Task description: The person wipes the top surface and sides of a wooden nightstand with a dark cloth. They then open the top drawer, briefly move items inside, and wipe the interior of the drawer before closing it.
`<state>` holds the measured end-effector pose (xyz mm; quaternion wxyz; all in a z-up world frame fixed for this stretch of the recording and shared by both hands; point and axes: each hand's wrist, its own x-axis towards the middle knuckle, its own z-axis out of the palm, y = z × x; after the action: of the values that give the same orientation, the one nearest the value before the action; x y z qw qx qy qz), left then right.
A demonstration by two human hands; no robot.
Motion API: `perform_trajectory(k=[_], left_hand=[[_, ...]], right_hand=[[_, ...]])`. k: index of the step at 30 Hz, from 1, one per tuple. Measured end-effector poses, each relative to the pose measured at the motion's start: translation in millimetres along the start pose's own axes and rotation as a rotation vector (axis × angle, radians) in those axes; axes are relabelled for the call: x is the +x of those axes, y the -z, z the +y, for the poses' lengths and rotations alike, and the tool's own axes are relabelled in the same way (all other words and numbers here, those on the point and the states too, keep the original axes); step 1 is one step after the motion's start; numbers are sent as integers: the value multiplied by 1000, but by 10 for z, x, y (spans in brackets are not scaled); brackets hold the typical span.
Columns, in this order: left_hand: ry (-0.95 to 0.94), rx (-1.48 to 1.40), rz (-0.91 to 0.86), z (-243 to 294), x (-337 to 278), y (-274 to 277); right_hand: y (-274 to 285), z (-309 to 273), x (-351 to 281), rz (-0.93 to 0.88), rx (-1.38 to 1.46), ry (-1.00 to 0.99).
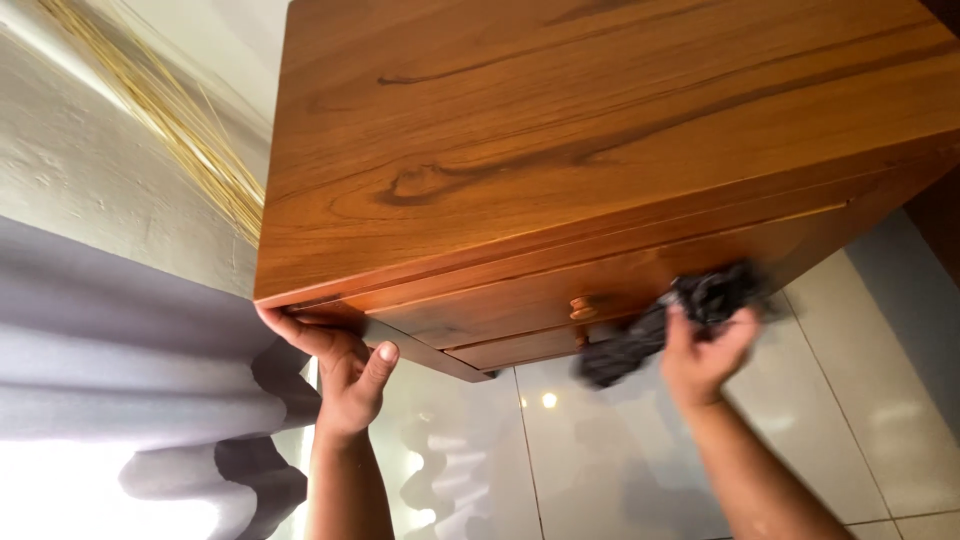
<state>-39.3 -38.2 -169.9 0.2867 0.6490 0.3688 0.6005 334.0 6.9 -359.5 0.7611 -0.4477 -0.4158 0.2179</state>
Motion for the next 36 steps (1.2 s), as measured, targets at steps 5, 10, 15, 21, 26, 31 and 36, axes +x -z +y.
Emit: perform_trajectory(k=[5, 10, 15, 21, 26, 31, 36], left_hand=[[46, -1, -7, 56, 10, -3], [-292, 391, 56, 514, 119, -575], [-233, 202, -354, 731, -193, -1473], [426, 84, -687, 401, -262, -1556], [386, 41, -837, 723, -54, -1254], [-63, 232, -632, 793, 108, -867], [-494, 684, 141, 535, 236, -184]], right_hand=[[-11, -751, 599, -175, 25, 304], [-99, -1518, 697, -289, 256, 69], [-34, -1789, 502, -399, 146, -26], [-141, -2400, 580, -595, -601, 426], [-105, -2045, 316, -1317, -146, -175], [273, -1068, 142, -1009, -209, -194], [319, -289, 523, -568, -335, 346]])
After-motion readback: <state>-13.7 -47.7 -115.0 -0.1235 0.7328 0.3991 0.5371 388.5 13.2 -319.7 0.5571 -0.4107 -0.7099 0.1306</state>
